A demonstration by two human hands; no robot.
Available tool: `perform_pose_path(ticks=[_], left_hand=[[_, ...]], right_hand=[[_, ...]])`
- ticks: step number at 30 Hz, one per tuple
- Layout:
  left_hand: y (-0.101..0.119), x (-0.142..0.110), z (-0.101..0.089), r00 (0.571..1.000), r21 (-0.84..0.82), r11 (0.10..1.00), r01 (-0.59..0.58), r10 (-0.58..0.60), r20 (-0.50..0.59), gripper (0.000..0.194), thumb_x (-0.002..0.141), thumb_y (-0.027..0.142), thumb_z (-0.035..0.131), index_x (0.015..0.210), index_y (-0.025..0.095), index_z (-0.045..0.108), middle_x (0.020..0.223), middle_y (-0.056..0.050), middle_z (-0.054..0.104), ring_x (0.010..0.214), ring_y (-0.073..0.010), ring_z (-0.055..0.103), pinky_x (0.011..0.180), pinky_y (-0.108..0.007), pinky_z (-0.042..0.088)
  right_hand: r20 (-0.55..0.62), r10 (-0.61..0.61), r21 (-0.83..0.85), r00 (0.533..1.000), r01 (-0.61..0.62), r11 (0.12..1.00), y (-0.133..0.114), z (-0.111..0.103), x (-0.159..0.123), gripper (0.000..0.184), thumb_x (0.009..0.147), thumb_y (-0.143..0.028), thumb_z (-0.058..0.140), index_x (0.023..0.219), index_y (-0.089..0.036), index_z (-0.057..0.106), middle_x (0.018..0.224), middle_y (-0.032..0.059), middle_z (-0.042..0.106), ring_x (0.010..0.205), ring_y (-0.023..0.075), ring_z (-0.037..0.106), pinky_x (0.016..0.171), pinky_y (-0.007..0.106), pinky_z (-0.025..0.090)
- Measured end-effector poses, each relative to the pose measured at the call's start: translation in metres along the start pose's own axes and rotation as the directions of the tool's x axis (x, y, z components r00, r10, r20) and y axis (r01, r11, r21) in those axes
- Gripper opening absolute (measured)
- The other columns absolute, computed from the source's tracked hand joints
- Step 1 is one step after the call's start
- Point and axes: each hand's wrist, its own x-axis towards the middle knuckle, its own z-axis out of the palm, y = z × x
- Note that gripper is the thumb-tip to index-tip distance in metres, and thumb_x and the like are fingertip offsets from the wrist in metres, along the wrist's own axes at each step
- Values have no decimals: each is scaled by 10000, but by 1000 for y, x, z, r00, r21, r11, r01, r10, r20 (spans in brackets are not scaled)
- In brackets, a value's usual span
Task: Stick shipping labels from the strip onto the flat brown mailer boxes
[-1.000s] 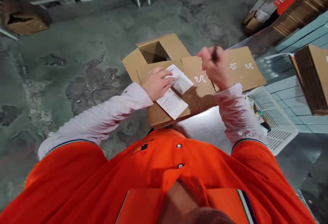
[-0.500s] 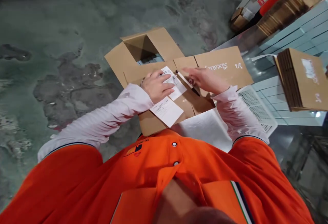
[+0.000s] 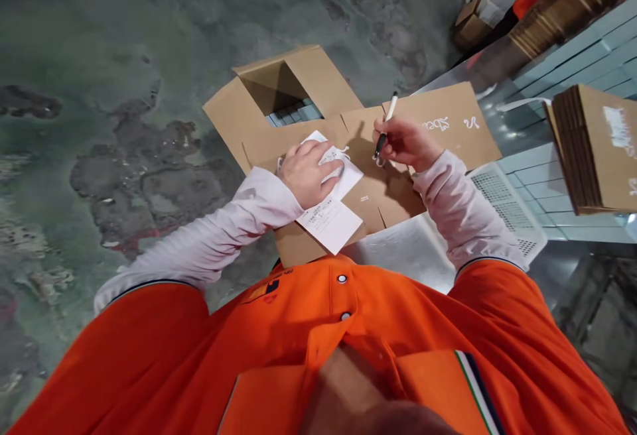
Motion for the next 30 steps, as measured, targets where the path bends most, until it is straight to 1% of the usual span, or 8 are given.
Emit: perform_pose_path(ticks=[3,8,11,15,19,21,24,30], left_hand=[[-1,-1,3,1000,11,1000,7,-7,-22,395,881,378,534,1236,276,675,1442,-118,482,1296,-364,397,999,-555,341],[-3,-2,5,999,-1,1000,-4,4,-37,375,866,354,552,1204,281,696,1389,-127,516,1295,-375,377,980,-559,359],[-3,-2,6,999,3,1000,-4,4,-54,374,861,361,554,1197,284,701,1354,-131,542,1291,-376,378,972,-560,364],[-3,-3,5,998,20,1000,-12,14,-58,386,858,378,557,1206,282,693,1358,-138,541,1277,-384,389,964,-567,366],[-3,-3,4,999,15,1000,-19,20,-42,385,860,365,559,1218,292,682,1395,-129,515,1298,-379,378,965,-569,363],[-3,-3,3,999,-3,1000,-16,16,-30,392,845,351,581,1222,297,677,1406,-125,506,1311,-384,368,972,-576,357],[-3,-3,3,1000,-19,1000,-8,8,-15,401,835,343,596,1226,299,673,1411,-126,501,1322,-396,357,974,-586,351],[-3,-2,2,1000,-1,1000,-14,14,-5,385,865,354,556,1227,289,672,1394,-133,514,1317,-392,366,967,-586,350]], right_hand=[[-26,-9,49,1000,10,999,0,11,9,400,717,-442,726,674,-215,399,483,-95,395,370,48,327,333,174,243],[8,-87,-54,996,87,995,1,27,21,484,701,-636,727,802,-184,585,625,9,638,510,122,598,411,218,455],[-61,-191,-253,980,169,953,4,41,24,464,673,-576,794,685,-201,521,520,-17,576,442,109,532,368,221,403],[-152,-303,-375,941,229,898,12,59,30,460,730,-478,777,622,-231,405,466,-61,472,448,96,460,394,226,368],[-272,-451,-519,850,265,812,21,61,41,448,807,-380,698,567,-234,349,469,-57,367,564,123,492,517,249,413],[-267,-501,-579,823,279,766,25,59,46,450,835,-307,655,535,-231,329,474,-53,336,571,115,464,568,257,420],[-233,-530,-620,816,295,727,30,56,50,463,846,-249,620,513,-227,299,487,-50,316,560,106,429,603,266,427],[-226,-535,-641,814,289,711,36,53,54,437,849,-371,625,550,-235,338,516,-25,368,626,153,503,634,298,486]])
